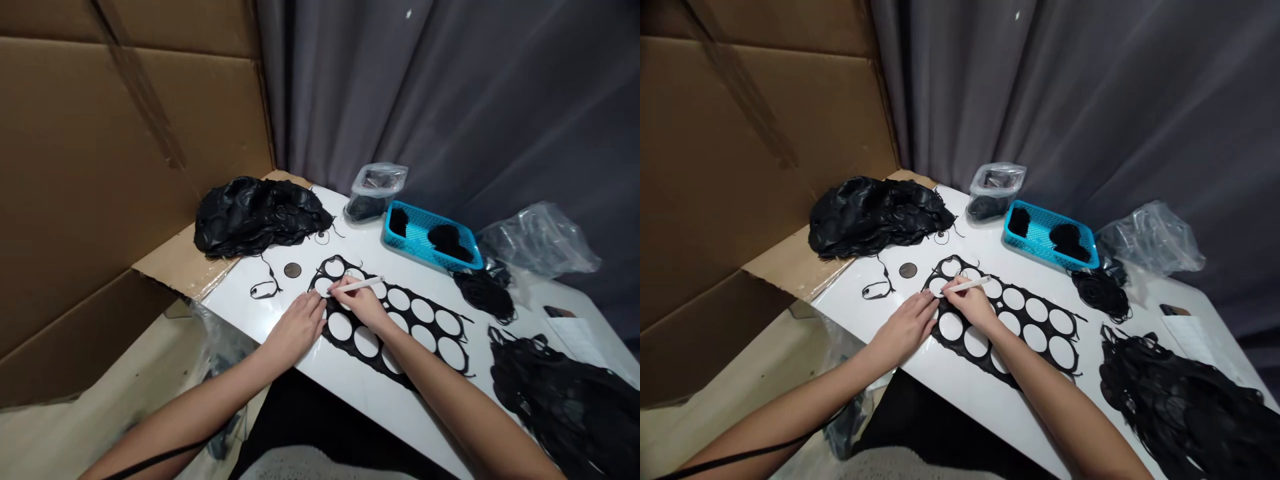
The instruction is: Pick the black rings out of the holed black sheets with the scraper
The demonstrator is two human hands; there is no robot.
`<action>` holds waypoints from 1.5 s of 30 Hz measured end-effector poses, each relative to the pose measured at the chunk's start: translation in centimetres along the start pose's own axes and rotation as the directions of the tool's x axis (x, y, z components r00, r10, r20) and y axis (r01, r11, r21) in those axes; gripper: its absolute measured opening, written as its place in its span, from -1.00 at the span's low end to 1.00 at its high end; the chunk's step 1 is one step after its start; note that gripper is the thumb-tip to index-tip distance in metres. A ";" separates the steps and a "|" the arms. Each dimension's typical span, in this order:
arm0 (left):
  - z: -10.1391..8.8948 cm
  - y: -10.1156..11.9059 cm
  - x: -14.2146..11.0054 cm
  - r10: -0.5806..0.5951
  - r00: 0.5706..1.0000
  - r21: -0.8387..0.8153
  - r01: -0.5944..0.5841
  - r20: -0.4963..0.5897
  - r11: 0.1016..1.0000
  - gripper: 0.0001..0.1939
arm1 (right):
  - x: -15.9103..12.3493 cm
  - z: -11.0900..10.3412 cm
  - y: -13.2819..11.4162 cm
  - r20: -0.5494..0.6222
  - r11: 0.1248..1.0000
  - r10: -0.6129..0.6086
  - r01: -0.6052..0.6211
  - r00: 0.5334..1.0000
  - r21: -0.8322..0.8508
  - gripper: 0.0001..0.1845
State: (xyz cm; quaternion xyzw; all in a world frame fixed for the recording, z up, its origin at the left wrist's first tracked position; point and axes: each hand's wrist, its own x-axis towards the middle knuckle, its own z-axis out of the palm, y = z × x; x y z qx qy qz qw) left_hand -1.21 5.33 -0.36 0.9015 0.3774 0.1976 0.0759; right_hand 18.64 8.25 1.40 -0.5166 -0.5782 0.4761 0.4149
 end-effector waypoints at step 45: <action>0.8 2.4 0.9 0.134 0.991 0.107 -0.136 0.024 0.985 -0.59 | -4.1 -2.5 0.8 0.003 0.932 -0.086 0.081 0.996 -0.353 -0.81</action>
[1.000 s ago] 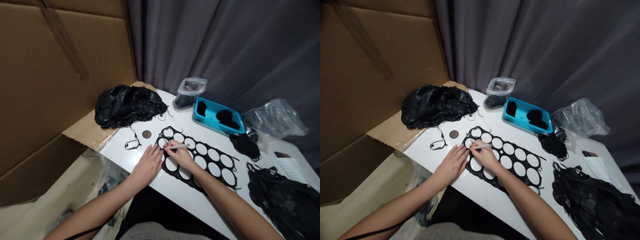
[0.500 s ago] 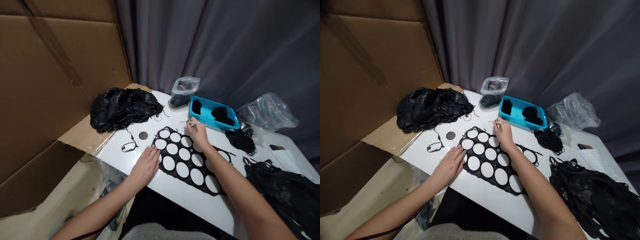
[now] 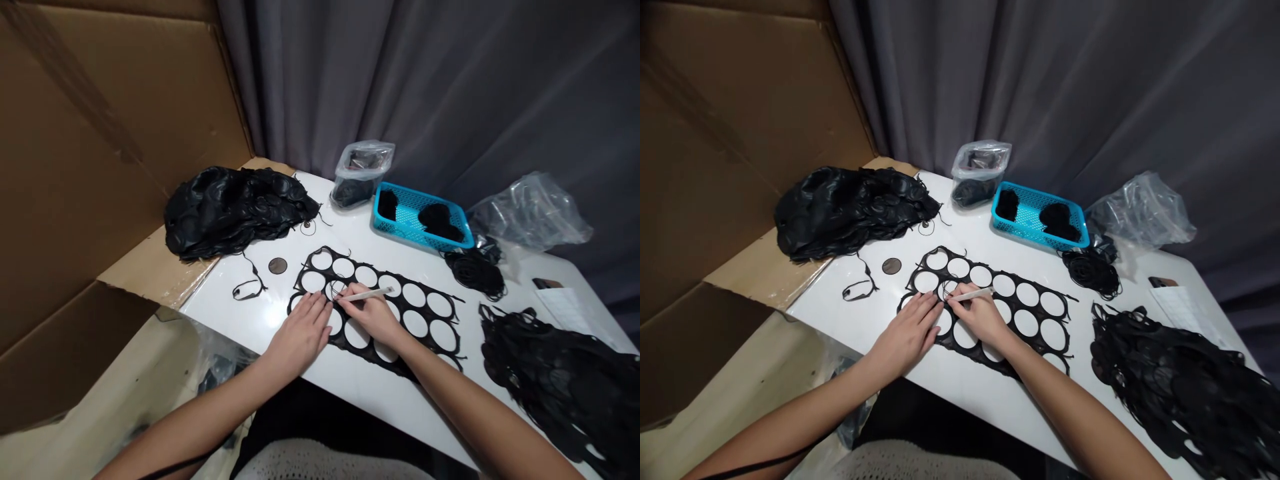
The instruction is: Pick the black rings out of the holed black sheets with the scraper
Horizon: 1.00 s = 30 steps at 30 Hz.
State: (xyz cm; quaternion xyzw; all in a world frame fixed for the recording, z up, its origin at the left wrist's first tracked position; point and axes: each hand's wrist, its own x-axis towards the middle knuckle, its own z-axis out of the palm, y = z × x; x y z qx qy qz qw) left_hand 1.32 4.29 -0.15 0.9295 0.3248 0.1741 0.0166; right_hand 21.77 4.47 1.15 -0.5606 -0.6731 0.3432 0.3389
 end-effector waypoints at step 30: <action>-0.2 -0.2 0.0 0.001 1.000 -0.070 -0.002 -0.010 0.998 -0.63 | 3.0 -3.5 1.4 -0.130 0.755 -0.306 0.158 0.943 -0.637 -0.80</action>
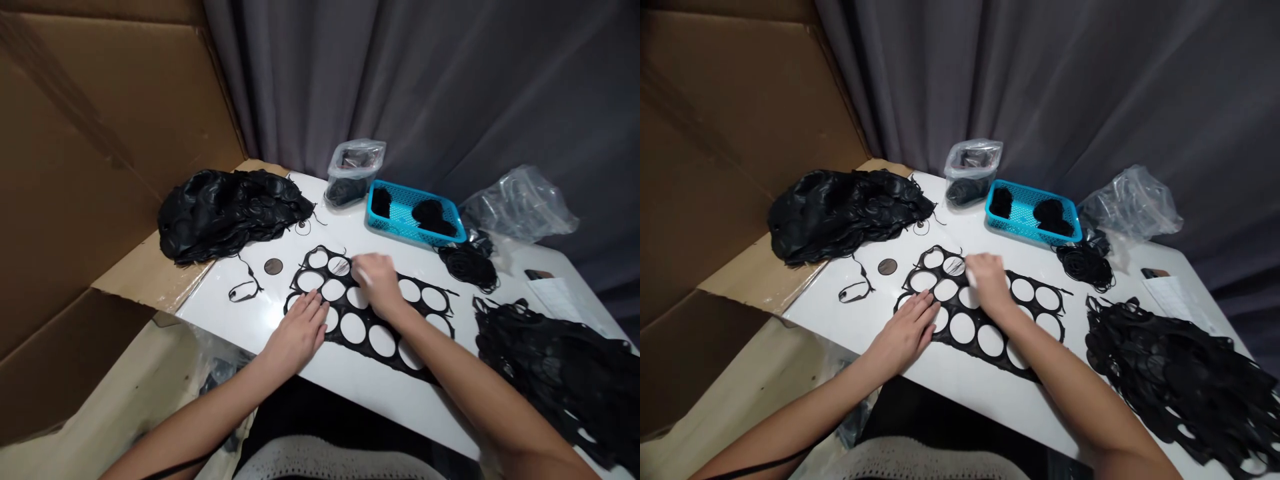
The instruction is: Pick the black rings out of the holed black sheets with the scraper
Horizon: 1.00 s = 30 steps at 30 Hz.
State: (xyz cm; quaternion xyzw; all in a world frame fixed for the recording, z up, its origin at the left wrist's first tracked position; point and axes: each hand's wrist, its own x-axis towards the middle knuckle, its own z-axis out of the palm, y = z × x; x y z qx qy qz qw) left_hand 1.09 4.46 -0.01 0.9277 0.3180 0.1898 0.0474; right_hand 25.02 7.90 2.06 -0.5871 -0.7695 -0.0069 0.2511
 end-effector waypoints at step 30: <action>1.2 2.8 1.9 0.089 0.995 -0.056 -0.087 0.033 0.995 -0.56 | -7.2 -1.2 -2.5 0.118 0.939 -0.008 -0.033 0.993 0.342 -0.87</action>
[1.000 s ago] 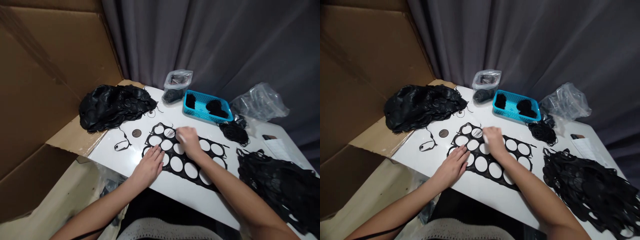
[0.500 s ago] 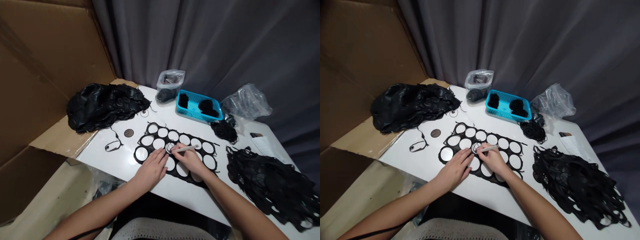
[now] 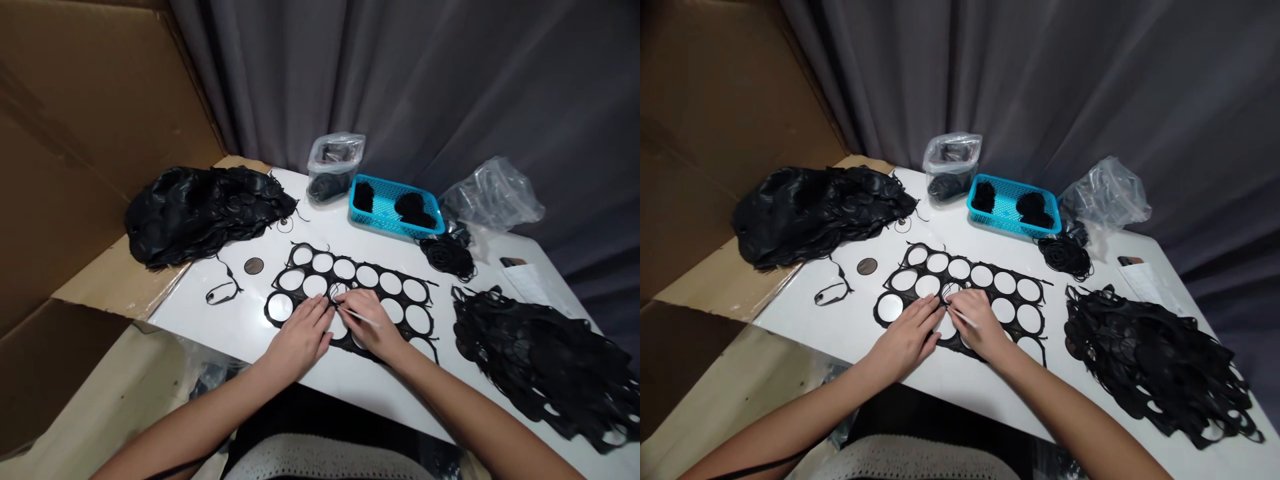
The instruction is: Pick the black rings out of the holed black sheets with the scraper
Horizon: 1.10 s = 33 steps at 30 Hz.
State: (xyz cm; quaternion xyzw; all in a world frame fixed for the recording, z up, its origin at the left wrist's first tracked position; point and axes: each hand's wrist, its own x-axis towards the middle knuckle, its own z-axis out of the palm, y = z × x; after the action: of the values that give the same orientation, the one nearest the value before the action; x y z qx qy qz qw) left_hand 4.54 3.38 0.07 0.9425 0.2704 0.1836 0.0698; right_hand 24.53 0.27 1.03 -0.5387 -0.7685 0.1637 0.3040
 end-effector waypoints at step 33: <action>1.6 2.7 2.8 0.088 0.995 -0.065 -0.085 0.052 0.994 -0.53 | -2.8 -3.2 2.7 -0.043 0.900 0.351 -0.324 0.936 0.291 -0.83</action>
State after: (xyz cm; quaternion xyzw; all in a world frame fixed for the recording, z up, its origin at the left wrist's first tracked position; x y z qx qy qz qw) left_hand 8.66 2.54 0.06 0.9554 0.2214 0.1690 0.0985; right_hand 29.23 -1.56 1.11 -0.6224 -0.6174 0.2951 0.3799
